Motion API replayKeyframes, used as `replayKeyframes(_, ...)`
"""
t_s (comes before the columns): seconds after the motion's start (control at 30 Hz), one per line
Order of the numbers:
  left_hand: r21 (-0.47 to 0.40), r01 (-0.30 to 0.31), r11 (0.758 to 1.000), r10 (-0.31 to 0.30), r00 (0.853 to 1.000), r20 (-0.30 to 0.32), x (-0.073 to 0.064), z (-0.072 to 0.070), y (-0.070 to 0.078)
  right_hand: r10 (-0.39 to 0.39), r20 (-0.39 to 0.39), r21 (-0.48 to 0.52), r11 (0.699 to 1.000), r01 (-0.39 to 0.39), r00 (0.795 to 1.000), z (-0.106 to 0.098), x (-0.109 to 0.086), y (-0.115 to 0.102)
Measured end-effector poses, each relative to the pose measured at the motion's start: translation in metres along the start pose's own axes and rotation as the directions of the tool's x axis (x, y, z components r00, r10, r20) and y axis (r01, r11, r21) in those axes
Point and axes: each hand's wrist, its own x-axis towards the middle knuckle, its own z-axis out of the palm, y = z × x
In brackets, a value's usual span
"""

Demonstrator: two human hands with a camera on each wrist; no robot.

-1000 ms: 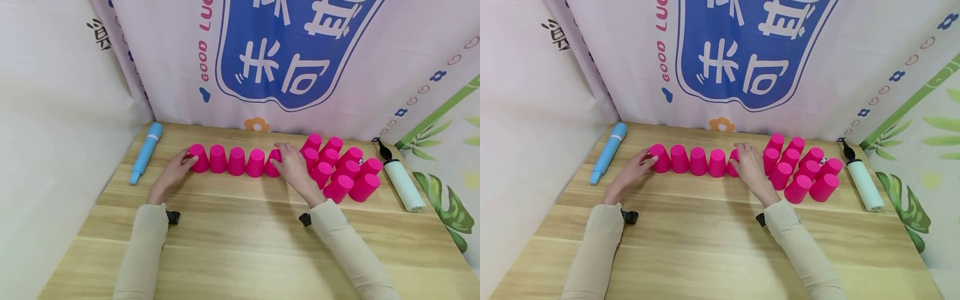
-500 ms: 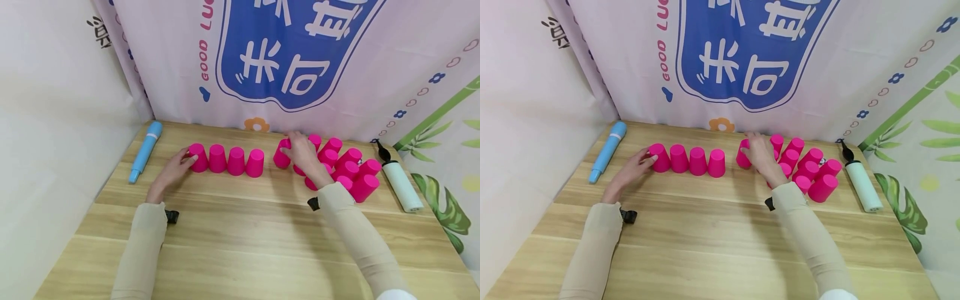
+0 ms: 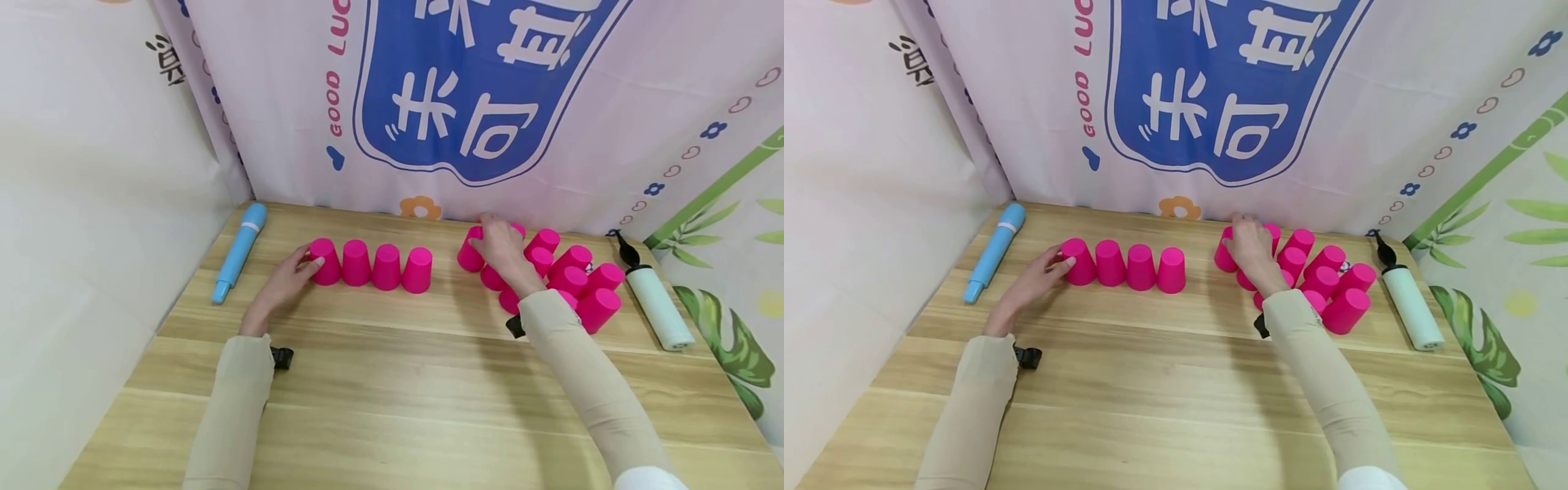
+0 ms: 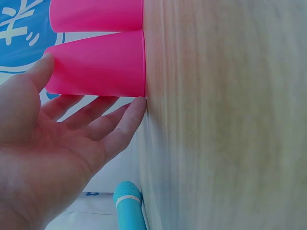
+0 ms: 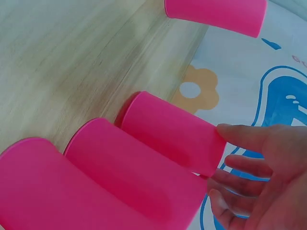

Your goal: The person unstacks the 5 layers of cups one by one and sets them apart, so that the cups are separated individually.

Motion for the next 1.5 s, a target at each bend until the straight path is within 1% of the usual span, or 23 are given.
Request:
replayKeyframes(0.3,-0.01,-0.002,1.0,0.002,1.0,0.002,0.0,0.001,0.001,0.016,-0.002,0.014,1.0,-0.016,1.0,0.003,0.003,0.008)
replayKeyframes(0.37,-0.009,-0.001,1.0,0.001,1.0,0.001,0.0,0.0,0.002,0.012,-0.025,-0.005,1.0,-0.012,1.0,0.002,0.002,0.007)
replayKeyframes(0.43,-0.006,-0.001,1.0,0.001,1.0,0.001,0.0,0.0,0.002,-0.005,-0.071,-0.022,1.0,0.003,0.997,0.001,0.0,0.003)
replayKeyframes(0.5,0.0,-0.001,1.0,0.001,1.0,0.002,-0.001,-0.001,0.002,-0.052,-0.138,-0.026,0.998,0.049,0.989,0.001,-0.005,-0.005)
replayKeyframes(0.57,0.002,-0.002,1.0,0.002,1.0,0.002,-0.001,-0.001,0.002,-0.115,-0.197,0.008,0.993,0.119,0.974,0.002,-0.01,-0.017)
replayKeyframes(0.6,0.002,-0.002,1.0,0.002,1.0,0.002,-0.001,-0.002,0.003,-0.15,-0.209,0.039,0.986,0.162,0.966,0.002,-0.013,-0.024)
replayKeyframes(0.67,-0.003,-0.004,1.0,0.004,1.0,0.001,-0.001,-0.002,0.003,-0.216,-0.202,0.106,0.965,0.241,0.955,0.006,-0.018,-0.039)
replayKeyframes(0.7,-0.006,-0.006,1.0,0.006,1.0,0.0,-0.001,-0.002,0.003,-0.238,-0.181,0.141,0.954,0.265,0.954,0.008,-0.021,-0.047)
replayKeyframes(0.77,-0.011,-0.008,1.0,0.008,1.0,-0.002,0.0,-0.002,0.003,-0.27,-0.127,0.188,0.938,0.29,0.955,0.013,-0.025,-0.06)
replayKeyframes(0.83,-0.012,-0.009,1.0,0.009,1.0,-0.004,0.0,-0.002,0.002,-0.283,-0.083,0.188,0.937,0.294,0.955,0.02,-0.028,-0.07)
replayKeyframes(0.93,-0.008,-0.01,1.0,0.01,1.0,-0.002,0.001,-0.002,0.001,-0.278,-0.048,0.148,0.948,0.282,0.959,0.03,-0.031,-0.077)
replayKeyframes(1.03,-0.023,-0.006,1.0,0.006,1.0,0.008,0.001,-0.001,0.001,-0.27,-0.048,0.117,0.955,0.274,0.962,0.037,-0.033,-0.079)
replayKeyframes(1.13,-0.042,-0.004,0.999,0.004,1.0,0.008,0.0,0.0,0.001,-0.275,-0.049,0.113,0.954,0.279,0.96,0.039,-0.034,-0.08)
replayKeyframes(1.3,-0.031,-0.012,0.999,0.011,1.0,-0.002,0.0,0.0,0.003,-0.255,-0.042,0.124,0.958,0.258,0.966,0.032,-0.038,-0.075)
replayKeyframes(1.5,-0.024,-0.004,1.0,0.004,1.0,0.003,-0.002,-0.001,0.004,-0.186,-0.092,0.12,0.973,0.196,0.978,0.016,-0.047,-0.052)
